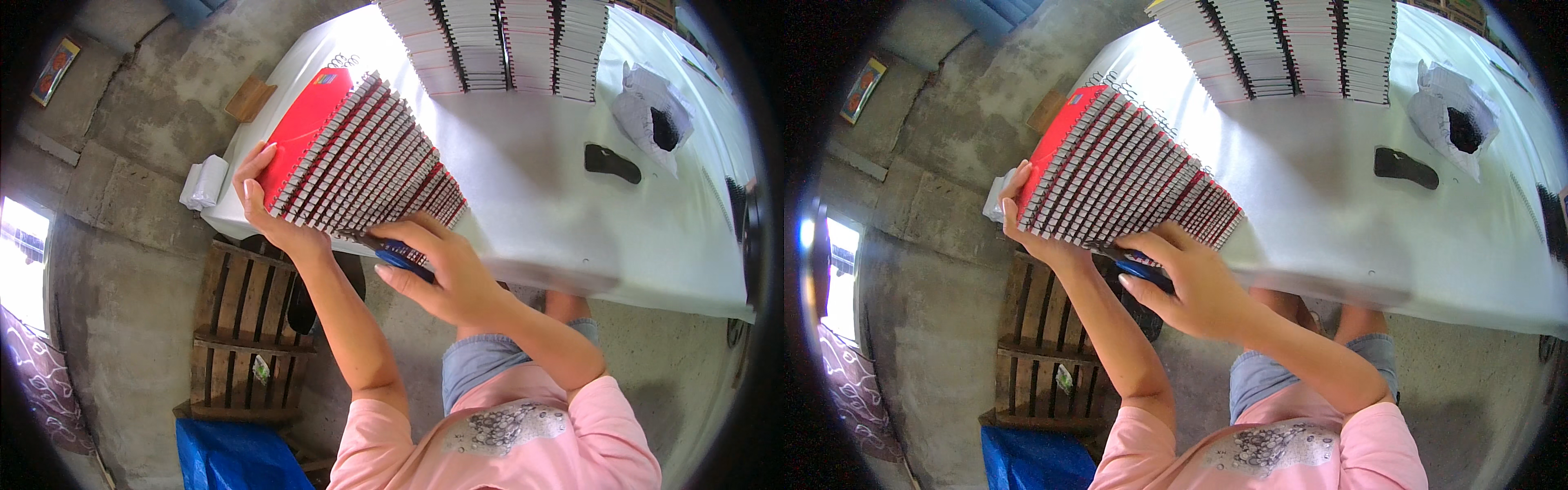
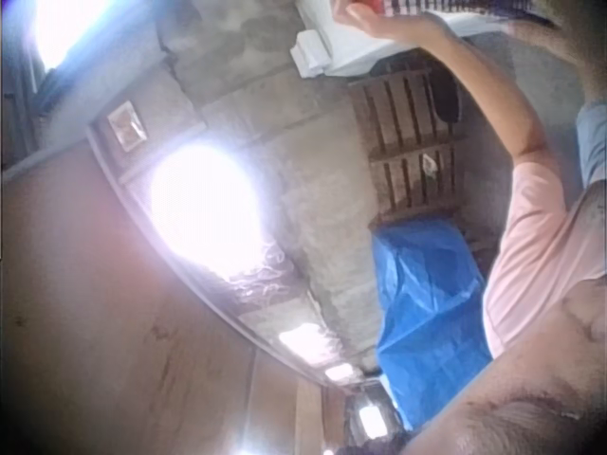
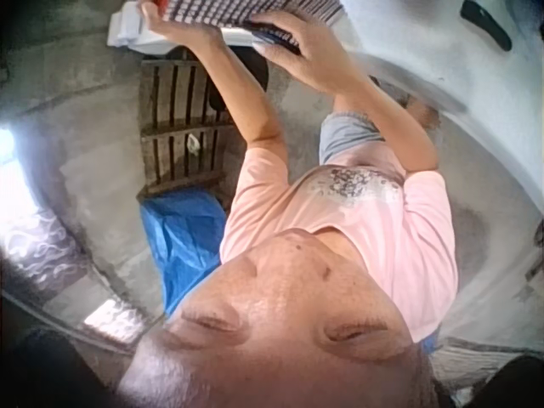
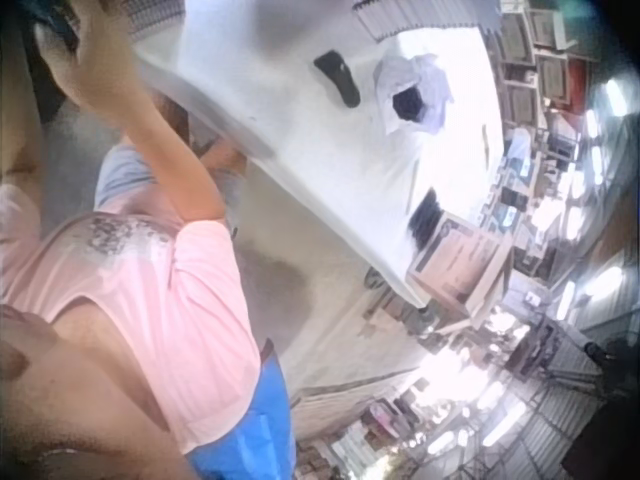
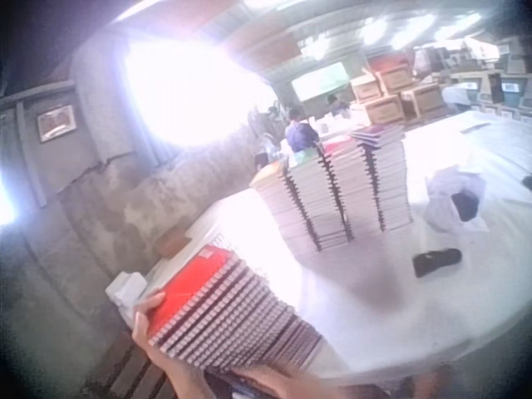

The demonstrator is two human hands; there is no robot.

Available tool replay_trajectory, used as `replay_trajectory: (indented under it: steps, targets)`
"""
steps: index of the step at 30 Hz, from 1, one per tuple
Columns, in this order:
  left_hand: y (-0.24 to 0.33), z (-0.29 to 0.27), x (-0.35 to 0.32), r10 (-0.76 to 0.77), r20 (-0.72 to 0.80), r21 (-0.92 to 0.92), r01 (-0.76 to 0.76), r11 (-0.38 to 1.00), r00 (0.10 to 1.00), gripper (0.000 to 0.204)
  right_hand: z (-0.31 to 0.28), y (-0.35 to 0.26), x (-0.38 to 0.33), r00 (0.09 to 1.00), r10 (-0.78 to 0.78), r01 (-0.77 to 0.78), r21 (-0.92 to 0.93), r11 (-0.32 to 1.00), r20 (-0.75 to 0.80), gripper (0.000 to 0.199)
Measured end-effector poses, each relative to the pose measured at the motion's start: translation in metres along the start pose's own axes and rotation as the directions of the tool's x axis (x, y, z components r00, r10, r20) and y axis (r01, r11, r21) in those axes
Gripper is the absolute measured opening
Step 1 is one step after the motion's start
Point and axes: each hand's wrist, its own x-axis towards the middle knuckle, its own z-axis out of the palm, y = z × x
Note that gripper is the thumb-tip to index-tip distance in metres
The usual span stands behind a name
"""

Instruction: The person trims the excess metal coil from the spines of notebooks using pliers and stacks the notebooks into a larger pile.

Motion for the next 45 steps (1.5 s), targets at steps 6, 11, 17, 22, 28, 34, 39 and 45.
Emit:
replay_trajectory:
  steps: [6,11,17,22,28,34,39,45]
  targets:
    - [0.000,-0.002,0.001,-0.005,0.002,-0.001,0.005,1.000,1.000,0.051,0.004,0.005,-0.002,0.807,-0.587,0.345,-0.759,0.552,-0.060,0.042]
    - [0.000,-0.001,0.001,-0.002,0.007,0.013,0.002,1.000,1.000,0.050,0.009,0.003,-0.001,0.811,-0.586,0.308,-0.844,0.439,-0.008,0.040]
    - [-0.002,-0.004,0.000,0.002,0.014,-0.006,-0.002,1.000,1.000,0.051,0.005,-0.002,-0.002,0.921,0.275,-0.365,0.364,0.857,0.275,0.032]
    - [0.000,-0.006,0.002,-0.016,0.024,-0.026,0.016,1.000,1.000,0.051,0.014,0.020,-0.006,0.925,-0.364,0.303,-0.372,0.878,-0.108,0.032]
    - [-0.001,-0.005,0.002,-0.018,0.045,-0.015,0.018,1.000,0.999,0.051,0.008,0.023,-0.004,0.808,-0.580,0.289,-0.789,0.542,-0.102,0.042]
    - [-0.006,-0.006,0.002,-0.020,0.025,-0.042,0.021,0.999,0.999,0.051,0.005,0.023,-0.001,0.774,-0.632,0.290,-0.865,0.409,-0.040,0.046]
    - [-0.003,-0.006,0.004,-0.031,0.019,-0.039,0.032,0.999,0.999,0.053,0.004,0.025,0.002,0.747,-0.665,0.299,-0.885,0.357,-0.016,0.047]
    - [-0.003,-0.008,0.007,-0.011,0.015,-0.016,0.012,1.000,1.000,0.048,0.004,0.026,0.003,0.737,-0.676,0.323,-0.881,0.346,0.004,0.046]
